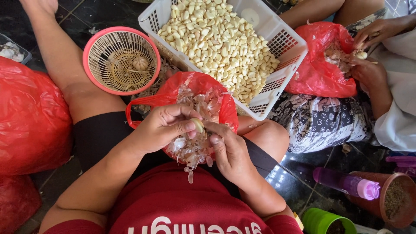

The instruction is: The person sits on the floor and peels garlic cloves by hand, separating the skins from the cloves. The peeled cloves are placed into a white plastic crate, while the skins are discarded into a red plastic bag.

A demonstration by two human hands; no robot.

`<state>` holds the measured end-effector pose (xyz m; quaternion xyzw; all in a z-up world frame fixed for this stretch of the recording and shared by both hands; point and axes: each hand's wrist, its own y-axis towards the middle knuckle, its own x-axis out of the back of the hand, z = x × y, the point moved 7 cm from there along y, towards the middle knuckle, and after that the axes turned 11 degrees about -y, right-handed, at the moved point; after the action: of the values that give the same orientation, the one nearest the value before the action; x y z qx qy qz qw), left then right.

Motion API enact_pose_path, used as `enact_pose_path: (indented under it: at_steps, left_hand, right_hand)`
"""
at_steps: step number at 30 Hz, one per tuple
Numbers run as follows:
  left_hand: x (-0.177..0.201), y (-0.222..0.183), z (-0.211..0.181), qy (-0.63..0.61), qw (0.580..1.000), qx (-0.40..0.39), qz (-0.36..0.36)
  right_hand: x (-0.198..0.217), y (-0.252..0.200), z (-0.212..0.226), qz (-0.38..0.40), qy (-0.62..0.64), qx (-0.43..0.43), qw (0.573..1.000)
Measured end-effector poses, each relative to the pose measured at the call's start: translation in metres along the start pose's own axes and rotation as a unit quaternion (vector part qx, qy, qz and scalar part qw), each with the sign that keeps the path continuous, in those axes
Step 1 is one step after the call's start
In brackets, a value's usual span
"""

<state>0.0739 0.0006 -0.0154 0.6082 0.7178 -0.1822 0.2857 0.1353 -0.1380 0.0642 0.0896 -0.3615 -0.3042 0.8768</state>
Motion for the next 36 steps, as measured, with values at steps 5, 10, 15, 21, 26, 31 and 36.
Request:
enact_pose_path:
  at_steps: [5,10,15,21,26,31,36]
  left_hand:
    - [-0.001,-0.003,-0.019,0.116,0.993,-0.004,0.019]
    - [-0.002,0.001,-0.036,0.189,0.978,0.006,0.083]
    - [-0.003,-0.004,-0.025,0.140,0.980,0.024,0.136]
    - [-0.020,-0.005,-0.042,0.146,0.972,-0.005,0.186]
    - [-0.028,-0.012,-0.054,0.197,0.954,0.013,0.227]
    - [0.001,-0.014,-0.075,0.246,0.960,-0.029,0.130]
    - [-0.008,-0.008,-0.081,0.255,0.962,-0.078,0.067]
  right_hand:
    - [-0.004,-0.008,-0.002,0.009,-0.068,0.009,0.998]
    - [-0.017,-0.016,-0.020,0.039,0.044,-0.039,0.998]
    - [-0.025,-0.023,-0.041,0.068,0.206,-0.103,0.971]
    - [-0.010,-0.009,-0.020,0.023,0.049,-0.094,0.994]
    - [0.005,-0.006,-0.019,-0.008,-0.087,-0.127,0.988]
    - [0.006,-0.023,-0.053,0.097,-0.190,-0.220,0.952]
    - [0.006,-0.016,-0.043,0.119,-0.169,-0.263,0.942]
